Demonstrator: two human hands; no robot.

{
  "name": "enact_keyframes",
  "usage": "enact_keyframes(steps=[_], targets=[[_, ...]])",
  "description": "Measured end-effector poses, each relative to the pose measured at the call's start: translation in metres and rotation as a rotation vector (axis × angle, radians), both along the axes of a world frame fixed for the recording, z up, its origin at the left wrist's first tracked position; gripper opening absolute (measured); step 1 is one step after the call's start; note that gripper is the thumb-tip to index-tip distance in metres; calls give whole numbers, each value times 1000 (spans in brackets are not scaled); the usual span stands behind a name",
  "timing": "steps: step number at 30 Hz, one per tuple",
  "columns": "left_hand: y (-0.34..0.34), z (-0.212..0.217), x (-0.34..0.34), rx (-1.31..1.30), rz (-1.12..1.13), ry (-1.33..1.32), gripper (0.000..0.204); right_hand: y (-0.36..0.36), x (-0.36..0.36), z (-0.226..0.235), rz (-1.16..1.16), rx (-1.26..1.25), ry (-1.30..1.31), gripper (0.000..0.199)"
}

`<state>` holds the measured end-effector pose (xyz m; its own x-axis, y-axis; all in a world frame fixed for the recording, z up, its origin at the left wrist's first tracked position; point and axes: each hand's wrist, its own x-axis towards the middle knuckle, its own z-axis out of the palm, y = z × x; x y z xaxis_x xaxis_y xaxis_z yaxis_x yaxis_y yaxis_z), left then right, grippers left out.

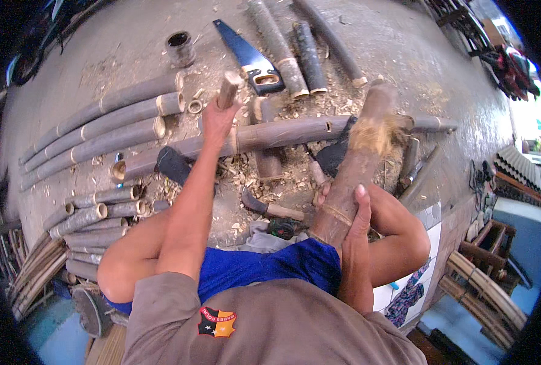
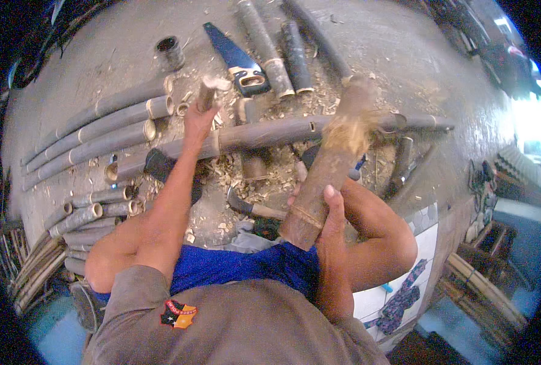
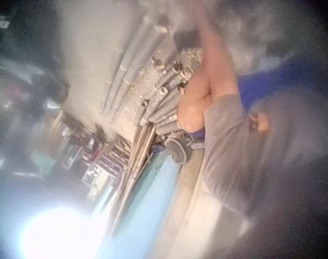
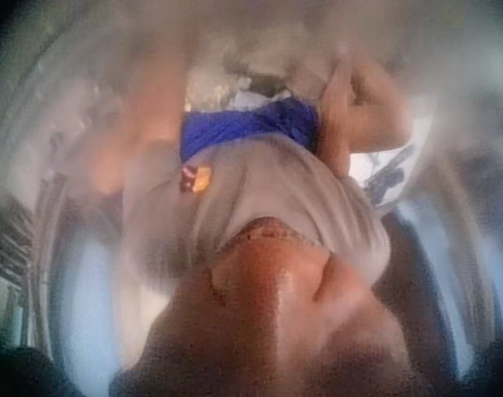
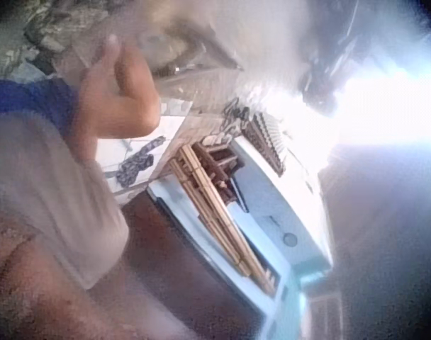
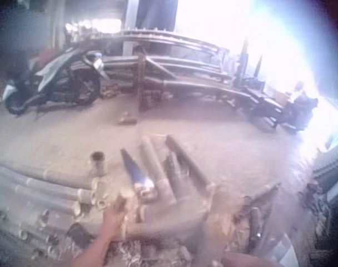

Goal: The person sits on the floor and uses a chisel and mallet to carve notches into a long bamboo pole. They repeatedly strike the chisel to remove material, rotate the pole, and inspect the carved sections.

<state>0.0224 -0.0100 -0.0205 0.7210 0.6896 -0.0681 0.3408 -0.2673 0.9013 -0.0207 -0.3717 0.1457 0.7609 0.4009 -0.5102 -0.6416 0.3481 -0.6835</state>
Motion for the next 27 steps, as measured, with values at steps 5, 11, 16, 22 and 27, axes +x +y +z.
enact_keyframes(steps=[5, 11, 16, 22, 27], targets=[[-99, 23, 12, -215, -29, -343, 50, -3, -1, 14, 34, -411, -84, 76], [-176, 31, 9, 156, -348, -213, 53, -16, 17, 44, -49, -155, -520, 80], [-167, 29, 25, 118, -331, -164, 55, -18, 22, 43, 77, -378, -467, 74], [-98, 37, 67, 118, -72, -324, 45, -8, 23, 29, 162, -638, -439, 77], [63, 48, 127, -142, 280, -515, 35, 3, 32, 15, 145, -701, -459, 74]])
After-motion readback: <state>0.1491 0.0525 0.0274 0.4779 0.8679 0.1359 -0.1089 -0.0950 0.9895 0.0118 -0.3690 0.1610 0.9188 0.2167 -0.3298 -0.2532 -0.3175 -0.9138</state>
